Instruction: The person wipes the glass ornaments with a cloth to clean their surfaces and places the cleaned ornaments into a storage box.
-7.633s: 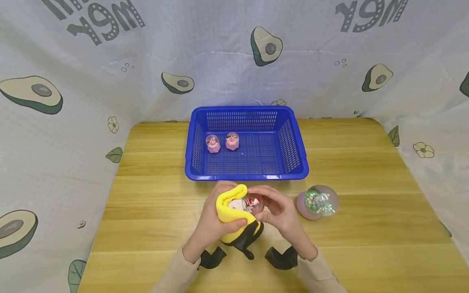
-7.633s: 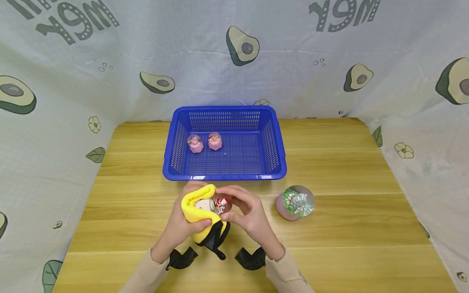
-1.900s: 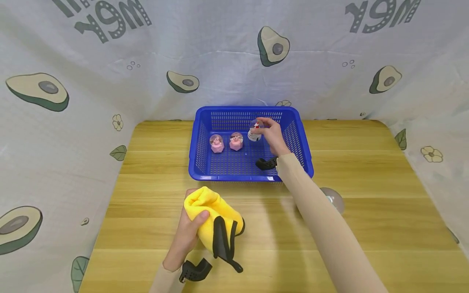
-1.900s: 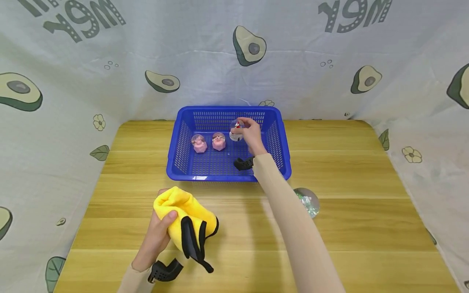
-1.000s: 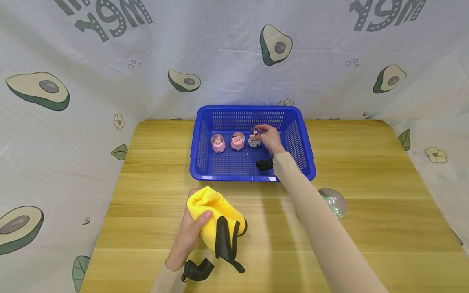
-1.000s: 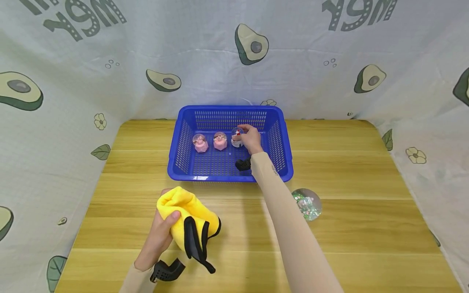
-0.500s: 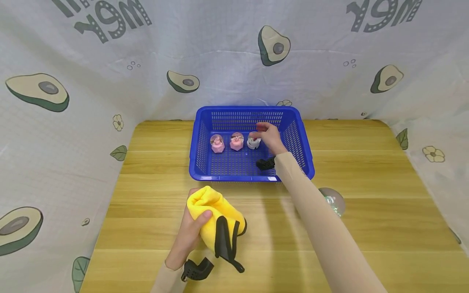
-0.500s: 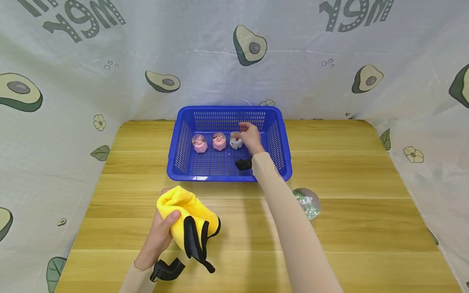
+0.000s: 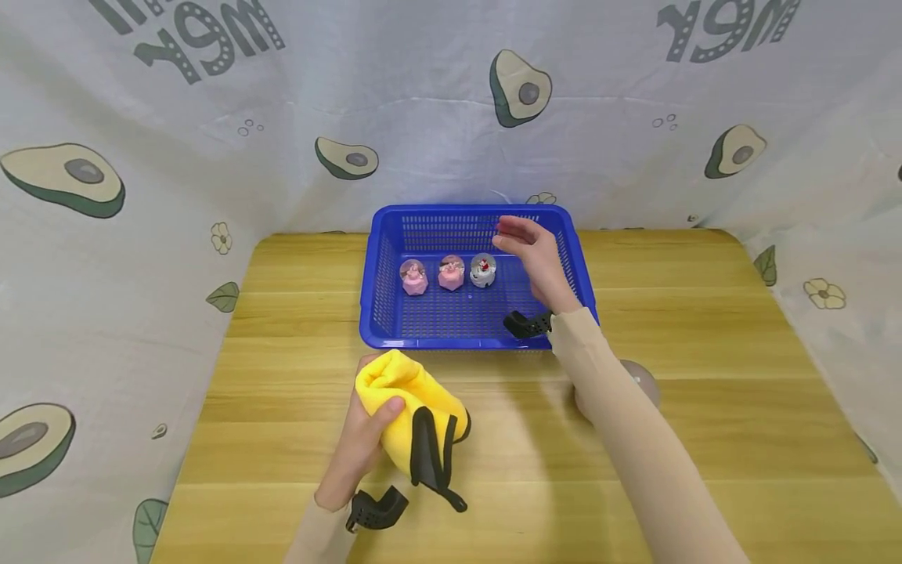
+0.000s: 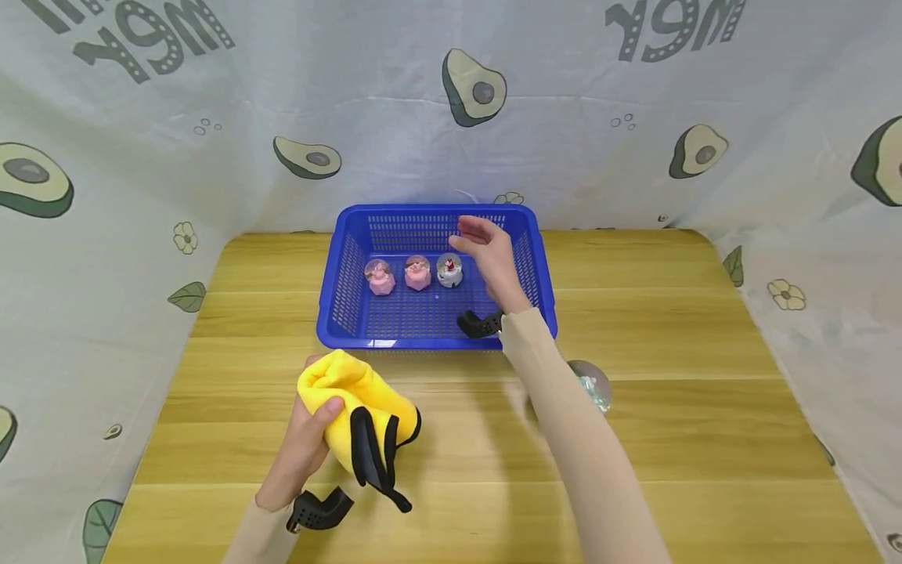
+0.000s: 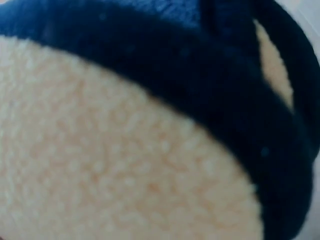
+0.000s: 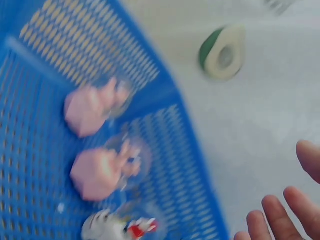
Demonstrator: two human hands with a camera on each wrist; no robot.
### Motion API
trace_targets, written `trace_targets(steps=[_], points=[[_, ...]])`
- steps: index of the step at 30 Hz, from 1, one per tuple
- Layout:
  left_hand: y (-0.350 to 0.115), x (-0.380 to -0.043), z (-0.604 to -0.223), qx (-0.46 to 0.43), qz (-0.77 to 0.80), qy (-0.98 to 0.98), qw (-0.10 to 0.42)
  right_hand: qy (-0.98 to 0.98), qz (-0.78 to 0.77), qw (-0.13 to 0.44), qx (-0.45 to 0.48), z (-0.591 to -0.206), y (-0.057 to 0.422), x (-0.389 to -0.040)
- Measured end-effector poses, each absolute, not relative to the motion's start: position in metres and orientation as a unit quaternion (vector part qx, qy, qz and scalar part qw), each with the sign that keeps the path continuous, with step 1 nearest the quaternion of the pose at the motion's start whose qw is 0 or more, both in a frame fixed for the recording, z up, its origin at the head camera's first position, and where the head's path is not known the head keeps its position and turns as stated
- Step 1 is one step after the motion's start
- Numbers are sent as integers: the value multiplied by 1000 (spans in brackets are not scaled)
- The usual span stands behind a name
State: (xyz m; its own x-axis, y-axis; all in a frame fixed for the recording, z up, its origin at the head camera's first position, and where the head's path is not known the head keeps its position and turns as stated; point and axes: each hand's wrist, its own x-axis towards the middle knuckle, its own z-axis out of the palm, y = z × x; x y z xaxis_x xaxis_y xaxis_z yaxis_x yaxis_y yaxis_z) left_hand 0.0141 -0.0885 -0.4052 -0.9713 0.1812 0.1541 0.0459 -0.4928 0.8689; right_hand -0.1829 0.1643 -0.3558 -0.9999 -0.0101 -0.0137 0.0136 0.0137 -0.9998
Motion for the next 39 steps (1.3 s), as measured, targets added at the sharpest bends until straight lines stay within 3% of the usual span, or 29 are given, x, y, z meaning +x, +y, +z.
trace_targets(steps=[9, 20, 39], points=[[-85, 9, -406, 120, 862, 491, 32, 629, -773, -46, -72, -323, 175, -135], [-87, 10, -406, 122, 859, 496, 38, 550, -822, -95, -114, -311, 204, -87], [-91, 11, -408, 116, 856, 502, 49, 517, -842, -134, -83, -350, 261, -6]])
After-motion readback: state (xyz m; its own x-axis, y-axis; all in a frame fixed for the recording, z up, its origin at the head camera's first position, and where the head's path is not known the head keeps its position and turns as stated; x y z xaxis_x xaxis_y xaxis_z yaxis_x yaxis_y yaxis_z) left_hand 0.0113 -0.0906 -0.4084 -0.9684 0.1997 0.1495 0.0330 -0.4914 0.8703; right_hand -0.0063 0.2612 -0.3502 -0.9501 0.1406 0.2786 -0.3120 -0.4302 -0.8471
